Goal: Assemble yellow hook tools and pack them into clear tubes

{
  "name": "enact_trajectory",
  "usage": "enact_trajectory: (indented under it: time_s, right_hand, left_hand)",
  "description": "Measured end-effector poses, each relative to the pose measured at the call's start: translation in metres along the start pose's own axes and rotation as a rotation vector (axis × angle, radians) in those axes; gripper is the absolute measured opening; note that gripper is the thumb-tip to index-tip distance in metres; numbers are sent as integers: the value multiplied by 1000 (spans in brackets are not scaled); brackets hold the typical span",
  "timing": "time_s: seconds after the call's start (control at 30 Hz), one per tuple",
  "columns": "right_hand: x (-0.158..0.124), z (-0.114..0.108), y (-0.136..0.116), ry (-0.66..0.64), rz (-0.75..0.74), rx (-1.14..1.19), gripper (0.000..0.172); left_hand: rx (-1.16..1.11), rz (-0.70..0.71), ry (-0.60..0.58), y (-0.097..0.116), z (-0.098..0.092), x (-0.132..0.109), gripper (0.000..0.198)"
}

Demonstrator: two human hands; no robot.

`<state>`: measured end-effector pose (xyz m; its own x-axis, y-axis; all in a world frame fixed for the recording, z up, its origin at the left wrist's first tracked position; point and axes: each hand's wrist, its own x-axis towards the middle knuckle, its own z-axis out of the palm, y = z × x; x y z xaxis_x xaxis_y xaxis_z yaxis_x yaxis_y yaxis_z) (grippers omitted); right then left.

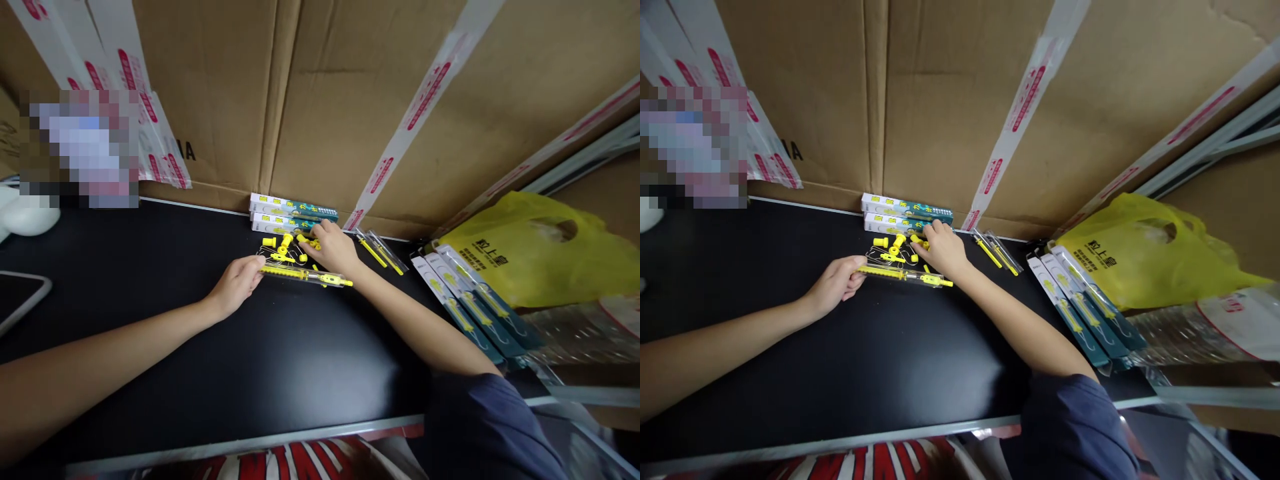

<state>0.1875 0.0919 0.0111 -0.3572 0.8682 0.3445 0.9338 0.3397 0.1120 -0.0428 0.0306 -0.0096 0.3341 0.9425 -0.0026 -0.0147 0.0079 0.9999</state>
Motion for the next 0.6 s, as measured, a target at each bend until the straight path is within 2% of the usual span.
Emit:
enact_trajectory:
  time_s: [0.2,0.33,0.4,0.47,0.6]
  right_hand:
    - [14,8,-10,-87,41,-16,31]
    - [13,-2,-2,-24,36,90,20]
    - [4,-12,5,29,50,243,15]
    - [-13,-22,14,16,74,502,13]
    - [-63,-33,29,-11,133,897,18]
  left_hand:
    - [-2,-6,0,0,0,0,32]
    - [-5,-7,0,-1,-1,-1,32]
    - [-5,-6,2,-1,-1,-1,32]
    - [-7,-5,2,-1,-1,-1,32]
    - [-18,-4,3,-1,-1,0,32]
